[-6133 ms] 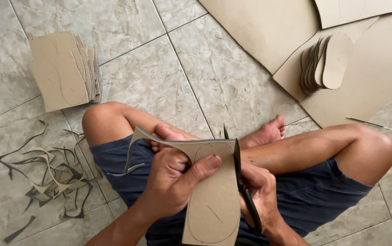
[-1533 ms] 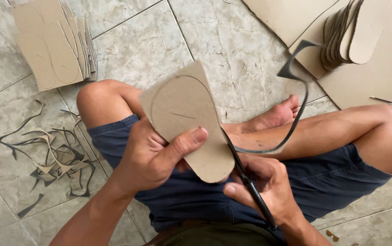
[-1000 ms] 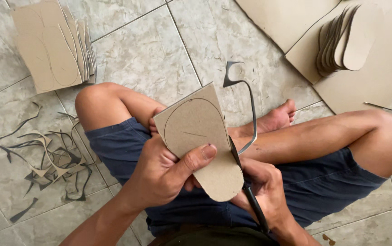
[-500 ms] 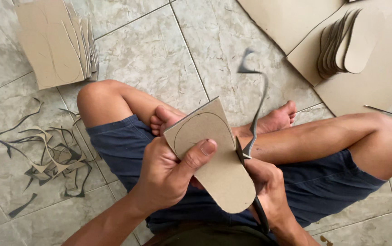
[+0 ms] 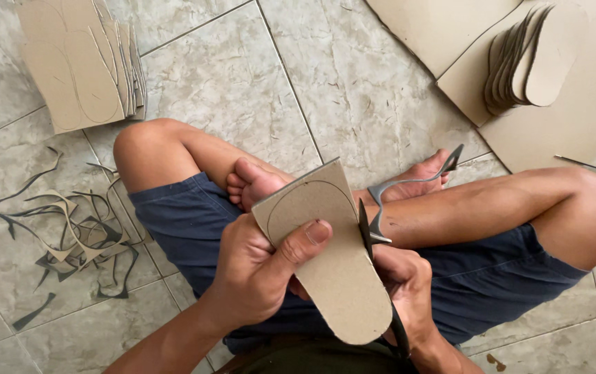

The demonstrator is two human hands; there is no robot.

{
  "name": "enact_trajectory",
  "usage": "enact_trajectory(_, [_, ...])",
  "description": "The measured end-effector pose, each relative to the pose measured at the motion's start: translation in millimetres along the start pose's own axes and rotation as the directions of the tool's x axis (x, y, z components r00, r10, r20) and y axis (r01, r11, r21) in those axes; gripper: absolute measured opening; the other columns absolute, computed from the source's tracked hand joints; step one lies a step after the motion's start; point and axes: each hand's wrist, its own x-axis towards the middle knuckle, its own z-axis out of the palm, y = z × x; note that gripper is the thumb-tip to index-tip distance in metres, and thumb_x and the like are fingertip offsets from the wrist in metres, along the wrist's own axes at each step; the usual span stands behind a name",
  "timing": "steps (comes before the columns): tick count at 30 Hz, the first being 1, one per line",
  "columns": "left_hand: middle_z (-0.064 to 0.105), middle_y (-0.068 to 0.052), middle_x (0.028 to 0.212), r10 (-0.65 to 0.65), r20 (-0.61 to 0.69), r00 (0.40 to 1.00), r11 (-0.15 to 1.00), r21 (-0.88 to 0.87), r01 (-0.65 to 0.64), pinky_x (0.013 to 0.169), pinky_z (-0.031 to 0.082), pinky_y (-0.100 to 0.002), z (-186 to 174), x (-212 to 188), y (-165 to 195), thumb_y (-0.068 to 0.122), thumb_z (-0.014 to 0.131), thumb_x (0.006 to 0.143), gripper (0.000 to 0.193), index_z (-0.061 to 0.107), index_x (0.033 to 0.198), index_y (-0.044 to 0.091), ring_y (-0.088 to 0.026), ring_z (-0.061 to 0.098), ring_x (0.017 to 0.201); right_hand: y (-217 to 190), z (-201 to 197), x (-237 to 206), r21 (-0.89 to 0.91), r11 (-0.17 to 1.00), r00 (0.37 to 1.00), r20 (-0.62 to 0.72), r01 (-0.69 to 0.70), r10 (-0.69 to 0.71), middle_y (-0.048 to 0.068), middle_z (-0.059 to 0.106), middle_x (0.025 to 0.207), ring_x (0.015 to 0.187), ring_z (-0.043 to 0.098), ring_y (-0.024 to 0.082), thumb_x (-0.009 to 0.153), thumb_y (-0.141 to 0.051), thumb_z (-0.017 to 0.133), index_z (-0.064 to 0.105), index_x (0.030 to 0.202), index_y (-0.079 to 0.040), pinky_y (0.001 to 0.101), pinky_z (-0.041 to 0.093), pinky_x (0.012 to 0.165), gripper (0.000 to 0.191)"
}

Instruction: The person sits cross-legged on a tiled floor and cuts sandal sole shapes out of sheet material with scissors, following drawn outlines. They rotate the sheet as they cut, set finished sole cutouts onto a growing stack beside them, and pick up the next marked sheet to continue cutting.

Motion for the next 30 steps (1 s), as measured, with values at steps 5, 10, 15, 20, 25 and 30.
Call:
enact_trajectory(5, [0.073, -0.001, 0.082, 0.092, 0.037, 0.995, 0.996, -0.002, -0.092, 0.058, 0.051, -0.022, -4, 4, 5, 0.026, 0.065, 0.104, 0.030, 0.073, 0.116, 0.000, -0.004, 0.064, 0.070, 1, -3, 0, -0.128, 0.992, 1.000, -0.007, -0.003, 0.002, -0.001, 0.055, 0.057, 0.053, 0.049, 0.004, 0.081, -0.021, 0.081, 0.061, 0.073, 0.003, 0.0239, 0.038, 0.049, 0.032])
enact_trajectory(10, [0.070, -0.001, 0.072, -0.041, 0.099, 0.994, 0.997, -0.059, 0.047, 0.046, 0.045, -0.022, -2, 2, 10, 0.026, 0.064, 0.099, 0.031, 0.074, 0.115, 0.001, -0.004, 0.059, 0.055, -2, -4, 1, 0.011, 1.000, 1.000, 0.013, -0.028, 0.028, 0.003, 0.056, 0.061, 0.057, 0.051, 0.004, 0.080, -0.021, 0.078, 0.063, 0.076, 0.003, 0.0259, 0.041, 0.048, 0.029])
enact_trajectory(15, [0.070, 0.000, 0.072, -0.030, 0.121, 0.992, 0.999, -0.018, 0.032, 0.046, 0.046, -0.022, -8, 5, 18, 0.027, 0.064, 0.101, 0.029, 0.075, 0.109, 0.001, -0.004, 0.061, 0.056, -1, -8, 0, -0.184, 0.983, 1.000, 0.007, 0.029, -0.028, -0.001, 0.047, 0.054, 0.048, 0.045, 0.004, 0.077, -0.022, 0.077, 0.062, 0.071, 0.001, 0.0258, 0.035, 0.046, 0.029])
enact_trajectory(20, [0.069, 0.001, 0.067, -0.076, 0.165, 0.983, 0.997, 0.020, 0.074, 0.044, 0.044, -0.022, -5, 7, 20, 0.028, 0.064, 0.100, 0.029, 0.076, 0.102, 0.002, -0.004, 0.058, 0.052, 2, -12, 2, -0.124, 0.992, 1.000, 0.005, -0.022, 0.023, -0.001, 0.049, 0.062, 0.056, 0.044, 0.006, 0.077, -0.020, 0.076, 0.059, 0.074, 0.001, 0.0265, 0.036, 0.048, 0.027])
enact_trajectory(25, [0.070, 0.001, 0.072, -0.089, 0.193, 0.977, 0.995, -0.022, 0.095, 0.050, 0.044, -0.022, -9, 8, 24, 0.025, 0.064, 0.101, 0.026, 0.075, 0.100, 0.001, -0.003, 0.060, 0.060, -4, -13, 2, -0.124, 0.991, 0.998, 0.032, -0.050, 0.055, -0.002, 0.054, 0.055, 0.049, 0.049, 0.006, 0.075, -0.021, 0.079, 0.065, 0.072, 0.000, 0.0255, 0.039, 0.046, 0.026])
enact_trajectory(30, [0.073, 0.001, 0.081, -0.098, 0.301, 0.949, 0.995, 0.018, 0.097, 0.063, 0.051, -0.022, -13, 8, 28, 0.024, 0.063, 0.101, 0.026, 0.075, 0.103, 0.002, -0.003, 0.063, 0.074, -7, -12, 4, -0.167, 0.985, 0.997, 0.040, -0.052, 0.059, -0.001, 0.054, 0.060, 0.057, 0.048, 0.007, 0.075, -0.020, 0.082, 0.061, 0.071, -0.001, 0.0255, 0.042, 0.050, 0.029])
